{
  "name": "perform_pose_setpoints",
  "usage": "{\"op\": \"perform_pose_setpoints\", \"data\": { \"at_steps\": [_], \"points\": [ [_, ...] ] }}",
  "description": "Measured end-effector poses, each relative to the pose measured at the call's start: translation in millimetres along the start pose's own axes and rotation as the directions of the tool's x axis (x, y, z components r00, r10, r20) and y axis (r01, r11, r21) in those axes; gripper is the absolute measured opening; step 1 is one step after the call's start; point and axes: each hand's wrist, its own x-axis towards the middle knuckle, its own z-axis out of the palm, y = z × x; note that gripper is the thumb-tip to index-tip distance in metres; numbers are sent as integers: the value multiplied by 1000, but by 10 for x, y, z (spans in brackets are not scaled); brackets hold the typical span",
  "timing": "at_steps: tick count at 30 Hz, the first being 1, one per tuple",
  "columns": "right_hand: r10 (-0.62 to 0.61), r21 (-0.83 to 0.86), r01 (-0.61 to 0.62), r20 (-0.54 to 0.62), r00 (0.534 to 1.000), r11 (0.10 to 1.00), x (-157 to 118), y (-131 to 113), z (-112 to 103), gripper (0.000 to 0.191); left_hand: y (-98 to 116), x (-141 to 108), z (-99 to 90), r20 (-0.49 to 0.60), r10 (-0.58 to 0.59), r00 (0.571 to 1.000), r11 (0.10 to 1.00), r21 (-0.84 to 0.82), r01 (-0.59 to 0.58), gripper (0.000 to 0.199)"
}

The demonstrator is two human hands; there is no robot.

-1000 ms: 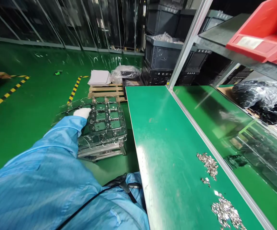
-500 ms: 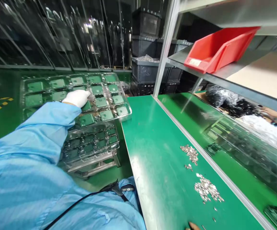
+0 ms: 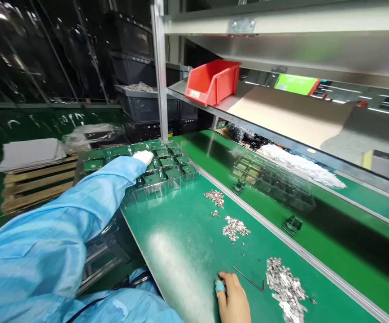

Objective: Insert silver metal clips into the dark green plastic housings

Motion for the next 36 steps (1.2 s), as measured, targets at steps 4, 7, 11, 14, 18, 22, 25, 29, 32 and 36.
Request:
{"op": "perform_pose_setpoints", "data": {
  "at_steps": [4,7,11,14,18,22,25,29,32,36],
  "points": [
    [-19,-26,20,37,999,999,-26,27,31,30,393,211,-24,102,-40,994,996,88,31,33],
    [-34,-35,35,22,999,999,-29,79,64,29,728,321,-130,121,5,993,995,102,-17,34],
    [-60,-37,60,12,998,997,-20,118,98,27,1331,396,-93,151,157,976,986,33,-164,33],
    [-50,-29,50,14,999,998,-17,104,87,27,1744,432,85,200,163,966,987,-19,-162,33],
    [37,-10,-37,55,998,999,-26,-8,34,29,2011,499,295,225,85,971,995,-72,-70,32],
    [105,-3,-105,64,992,995,-44,-145,-15,30,2010,523,326,177,69,982,988,-149,-43,30],
    [108,-4,-107,62,992,994,-56,-200,-35,32,1946,498,193,83,56,995,974,-223,-36,28],
    [108,-3,-108,52,993,994,-44,-260,-46,32,1945,379,-102,-60,102,993,925,-360,-117,23],
    [70,57,-72,39,997,996,-26,-349,-78,30,2105,53,-185,-76,252,965,833,-491,-256,25],
    [-5,149,29,-162,987,988,-42,-510,-264,41,2395,-850,79,19,673,740,436,-818,-375,31]
  ]
}}
